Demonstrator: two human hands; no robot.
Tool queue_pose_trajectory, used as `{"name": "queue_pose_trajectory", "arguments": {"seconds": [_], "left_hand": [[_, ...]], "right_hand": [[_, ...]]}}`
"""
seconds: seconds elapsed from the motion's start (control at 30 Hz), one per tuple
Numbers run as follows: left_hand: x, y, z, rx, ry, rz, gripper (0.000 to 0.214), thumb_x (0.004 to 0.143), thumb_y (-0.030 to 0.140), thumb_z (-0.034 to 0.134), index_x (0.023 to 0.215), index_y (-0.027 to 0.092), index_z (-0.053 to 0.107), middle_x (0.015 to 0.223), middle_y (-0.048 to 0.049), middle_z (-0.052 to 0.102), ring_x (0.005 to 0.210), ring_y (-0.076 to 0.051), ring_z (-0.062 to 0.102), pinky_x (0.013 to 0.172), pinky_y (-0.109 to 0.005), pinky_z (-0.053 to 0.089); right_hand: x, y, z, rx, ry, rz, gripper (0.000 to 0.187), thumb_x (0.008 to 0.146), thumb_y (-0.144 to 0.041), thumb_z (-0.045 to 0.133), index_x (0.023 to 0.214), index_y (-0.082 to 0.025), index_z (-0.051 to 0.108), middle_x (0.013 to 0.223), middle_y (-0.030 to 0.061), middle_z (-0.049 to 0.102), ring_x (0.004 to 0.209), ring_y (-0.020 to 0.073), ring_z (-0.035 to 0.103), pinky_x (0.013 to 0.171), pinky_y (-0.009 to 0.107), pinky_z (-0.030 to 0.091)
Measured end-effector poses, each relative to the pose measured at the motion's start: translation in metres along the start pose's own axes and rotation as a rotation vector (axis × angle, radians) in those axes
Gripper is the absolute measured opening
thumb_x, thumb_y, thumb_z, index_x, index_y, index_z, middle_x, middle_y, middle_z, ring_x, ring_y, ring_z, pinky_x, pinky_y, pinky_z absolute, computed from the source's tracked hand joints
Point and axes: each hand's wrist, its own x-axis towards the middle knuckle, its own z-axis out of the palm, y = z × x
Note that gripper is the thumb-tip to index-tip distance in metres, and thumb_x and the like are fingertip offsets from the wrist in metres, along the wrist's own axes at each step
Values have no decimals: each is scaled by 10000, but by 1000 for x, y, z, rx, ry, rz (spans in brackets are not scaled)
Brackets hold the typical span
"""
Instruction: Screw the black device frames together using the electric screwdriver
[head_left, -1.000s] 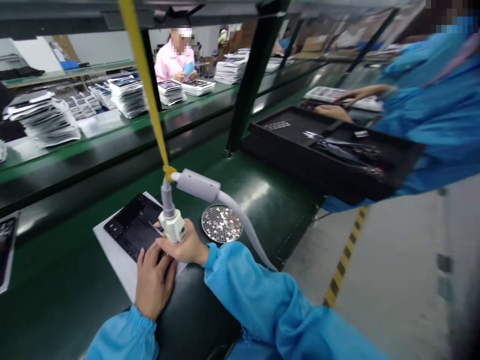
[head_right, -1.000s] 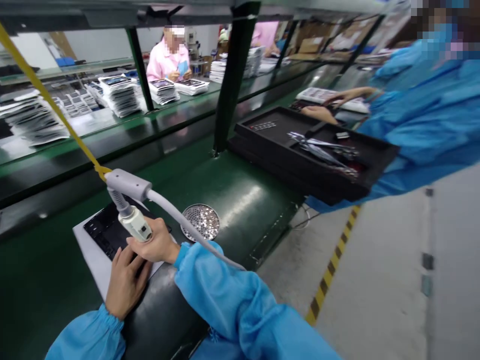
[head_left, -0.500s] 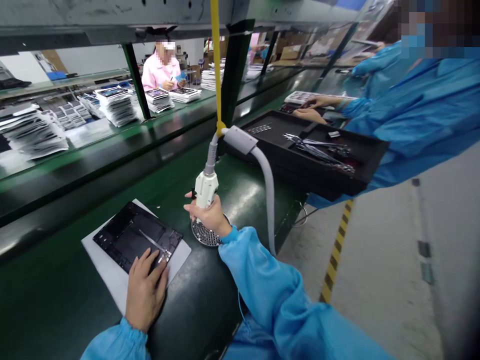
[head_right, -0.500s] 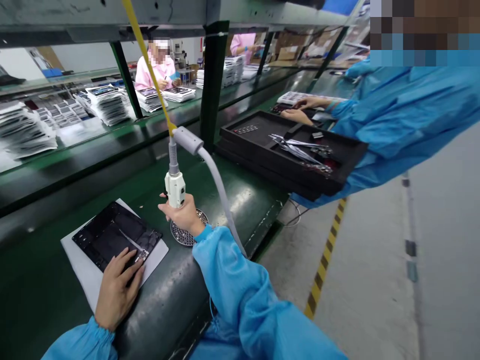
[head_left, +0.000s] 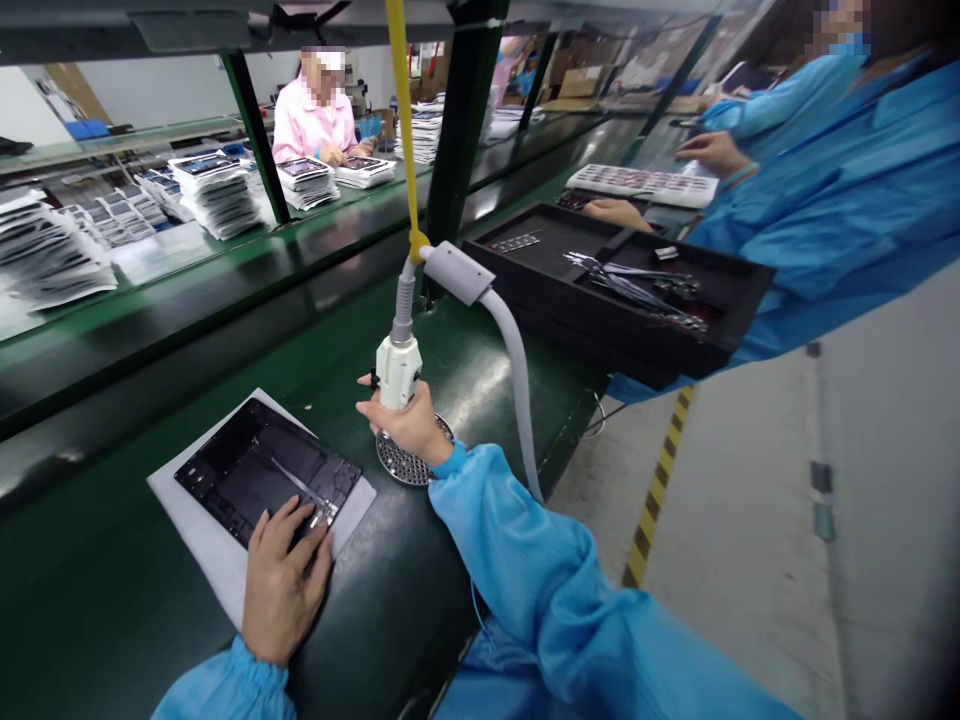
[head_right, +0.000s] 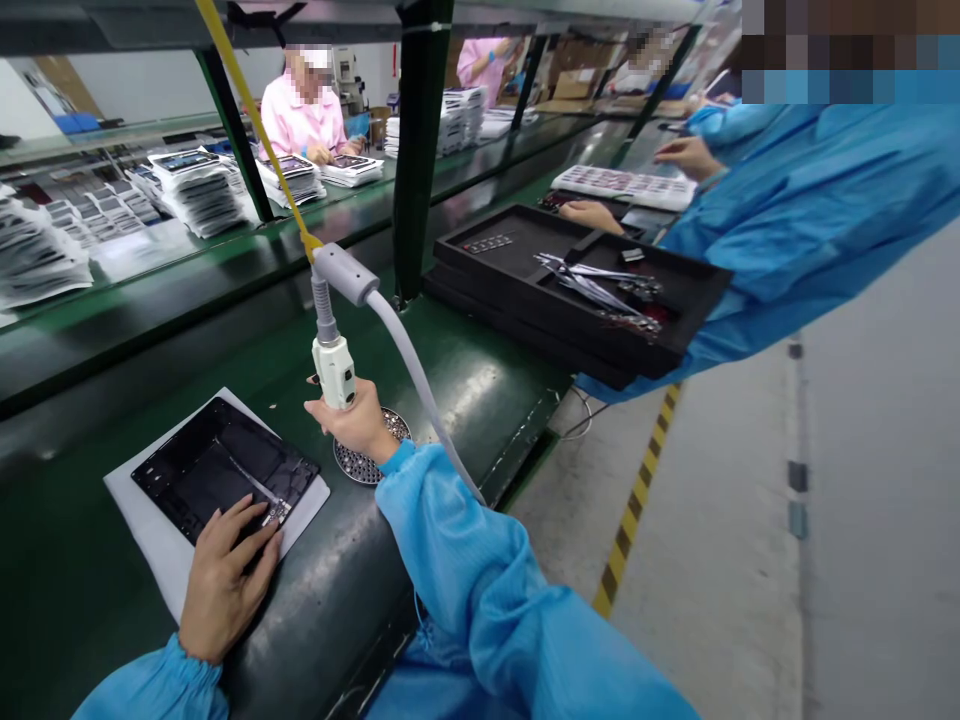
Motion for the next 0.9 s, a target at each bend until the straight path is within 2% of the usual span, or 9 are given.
{"name": "queue_pose_trajectory", "arguments": {"seconds": [0.23, 0.73, 0.9], "left_hand": [[0, -1, 0, 6, 12, 10, 153, 911, 211, 560, 960, 190, 703, 1105, -102, 640, 1149, -279, 565, 1025, -527, 381], [-2, -8, 3, 19, 19, 52, 140, 903, 217, 576, 992, 204, 684, 1116, -93, 639, 1156, -283, 561, 1021, -513, 383], [-1, -6, 1, 22, 21, 57, 138, 903, 208, 572, 994, 196, 676, 1109, -97, 638, 1144, -286, 566, 1011, -519, 388]], "right_hand": [[0, 4, 0, -36, -15, -4, 280, 653, -346, 725, 798, -127, 630, 492, -30, 550, 435, 106, 511, 457, 229, 428], [3, 11, -1, -51, -32, -72, 199, 691, -315, 704, 767, -151, 623, 486, -22, 539, 469, 136, 535, 461, 245, 447], [2, 9, 0, -50, -35, -51, 201, 682, -326, 704, 735, -154, 616, 488, -18, 547, 471, 131, 539, 461, 241, 456]]}}
